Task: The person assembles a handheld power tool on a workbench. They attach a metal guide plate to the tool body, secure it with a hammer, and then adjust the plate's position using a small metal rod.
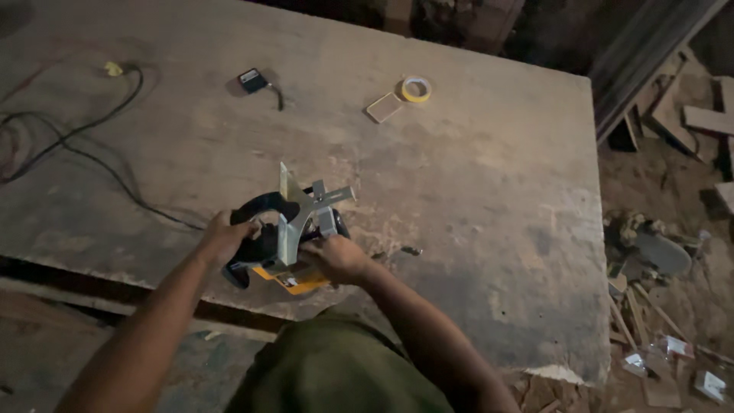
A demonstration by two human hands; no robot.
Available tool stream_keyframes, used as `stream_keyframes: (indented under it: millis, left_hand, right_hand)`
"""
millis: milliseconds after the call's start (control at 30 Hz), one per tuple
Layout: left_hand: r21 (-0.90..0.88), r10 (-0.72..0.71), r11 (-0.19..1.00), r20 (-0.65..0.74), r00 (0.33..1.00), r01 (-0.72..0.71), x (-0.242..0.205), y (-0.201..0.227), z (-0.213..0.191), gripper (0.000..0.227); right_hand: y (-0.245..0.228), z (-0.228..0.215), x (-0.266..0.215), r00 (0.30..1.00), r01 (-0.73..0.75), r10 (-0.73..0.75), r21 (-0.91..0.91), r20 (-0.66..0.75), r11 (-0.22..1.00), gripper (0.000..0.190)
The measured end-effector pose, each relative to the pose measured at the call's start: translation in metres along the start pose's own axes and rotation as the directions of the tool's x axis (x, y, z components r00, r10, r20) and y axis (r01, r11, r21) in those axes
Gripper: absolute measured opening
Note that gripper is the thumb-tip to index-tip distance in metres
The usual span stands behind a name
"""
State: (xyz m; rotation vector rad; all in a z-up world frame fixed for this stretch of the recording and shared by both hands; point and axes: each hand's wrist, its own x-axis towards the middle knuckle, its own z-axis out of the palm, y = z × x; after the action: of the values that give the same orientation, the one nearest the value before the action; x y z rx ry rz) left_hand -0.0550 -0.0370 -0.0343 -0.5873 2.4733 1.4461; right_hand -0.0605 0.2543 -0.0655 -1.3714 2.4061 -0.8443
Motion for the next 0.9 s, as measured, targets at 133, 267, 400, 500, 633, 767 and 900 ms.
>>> stream_keyframes:
  millis: [133,267,400,500,633,767,900]
  left_hand:
    - [0.027,-0.056,0.998,-0.029,0.998,0.057,-0.001,0.0,-0.006,0.051]
    - [0.106,-0.025,0.994,0.03,0.999,0.022,-0.006,0.02,-0.008,0.047]
    - [0.006,0.012,1.0,0.06,0.998,-0.012,-0.01,0.022,-0.004,0.046]
    - [-0.016,0.001,1.0,0.039,0.999,0.0,-0.004,0.015,-0.003,0.048]
    - [-0.084,0.08,0.994,0.082,0.993,-0.074,0.012,0.005,-0.006,0.046]
    - [-0.06,-0.019,0.998,0.06,0.998,0.022,0.018,-0.002,-0.005,0.052]
    - [-0.075,-0.017,0.997,0.073,0.997,0.023,0.016,0.002,-0.007,0.05]
  right_hand:
    - [-0.006,-0.004,0.003,1.0,-0.024,0.028,0.293,-0.011,0.956,0.034]
    - [-0.021,-0.002,-0.003,0.993,-0.002,0.05,0.404,-0.11,0.915,0.036]
    - [-0.036,0.007,-0.01,0.951,-0.126,0.223,0.39,-0.214,0.912,0.026]
    - [-0.039,0.005,-0.011,0.924,0.13,0.011,0.341,-0.382,0.931,0.026]
    - [-0.046,0.002,-0.006,0.935,-0.089,0.218,0.409,-0.28,0.908,0.023]
    - [-0.05,0.004,-0.005,0.905,-0.108,0.267,0.427,-0.332,0.898,0.023]
    - [-0.047,0.01,-0.001,0.896,-0.232,0.383,0.495,-0.227,0.837,0.027]
